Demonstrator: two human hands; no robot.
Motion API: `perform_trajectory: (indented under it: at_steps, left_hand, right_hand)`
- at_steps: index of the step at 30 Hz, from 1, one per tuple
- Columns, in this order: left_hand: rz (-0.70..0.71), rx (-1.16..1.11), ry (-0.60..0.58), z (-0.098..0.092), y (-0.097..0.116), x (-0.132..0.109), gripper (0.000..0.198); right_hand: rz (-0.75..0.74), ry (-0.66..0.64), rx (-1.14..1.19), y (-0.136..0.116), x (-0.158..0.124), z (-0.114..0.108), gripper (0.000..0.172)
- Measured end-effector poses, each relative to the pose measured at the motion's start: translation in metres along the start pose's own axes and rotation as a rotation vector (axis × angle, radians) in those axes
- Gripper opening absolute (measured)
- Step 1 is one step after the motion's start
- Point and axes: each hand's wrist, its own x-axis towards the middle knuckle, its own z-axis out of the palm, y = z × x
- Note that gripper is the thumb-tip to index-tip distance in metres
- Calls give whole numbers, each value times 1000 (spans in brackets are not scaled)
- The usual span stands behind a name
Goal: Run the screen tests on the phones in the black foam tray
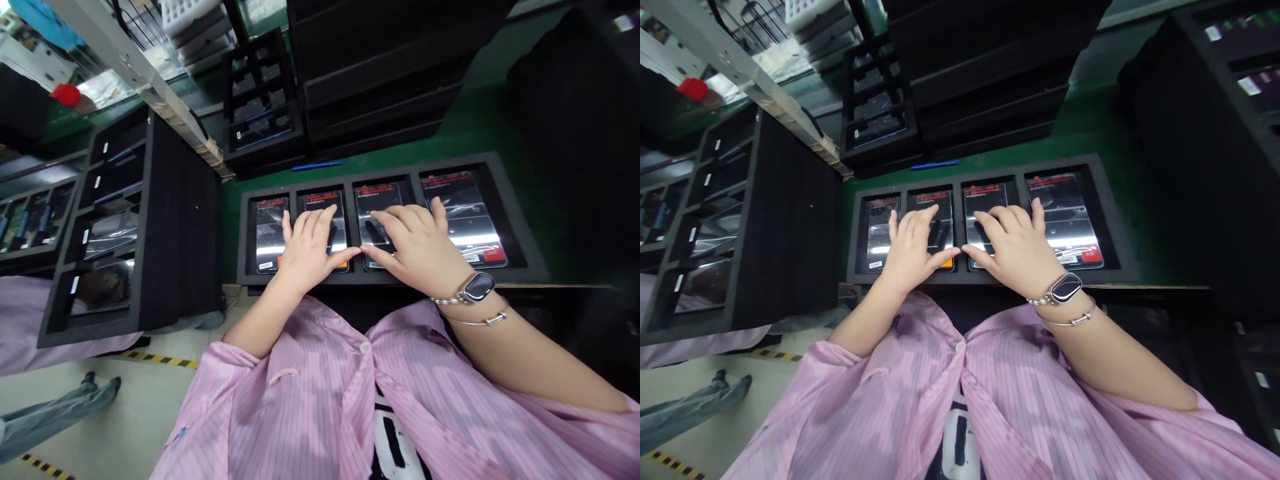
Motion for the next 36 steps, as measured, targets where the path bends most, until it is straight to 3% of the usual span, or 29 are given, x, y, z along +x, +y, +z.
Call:
perform_trajectory:
  at_steps: [13, 17, 20, 23, 25, 28, 32, 36]
  left_hand:
    - [-6, -44, 203, 14, -11, -1, 89]
    - [-40, -42, 197, 6, -7, -7, 87]
    - [-128, 14, 200, -15, -13, -27, 80]
    - [-204, 68, 289, -35, -33, -62, 70]
    - [-216, 82, 345, -40, -50, -87, 62]
    - [-214, 41, 320, -37, -72, -116, 54]
    - [-251, 85, 235, -30, -80, -130, 42]
    - [-206, 153, 280, -36, -64, -122, 40]
  right_hand:
    - [89, 90, 65, 6, -4, 0, 61]
    - [71, 32, 93, 4, -6, -4, 69]
    - [46, -35, 126, 3, -7, -9, 63]
    - [37, -54, 173, 1, -8, -9, 68]
    - [24, -55, 175, 1, -6, -8, 70]
    - [-7, -73, 150, 0, -4, -7, 67]
    - [18, 76, 111, -4, -10, -19, 66]
    - [-64, 13, 165, -17, -31, -28, 57]
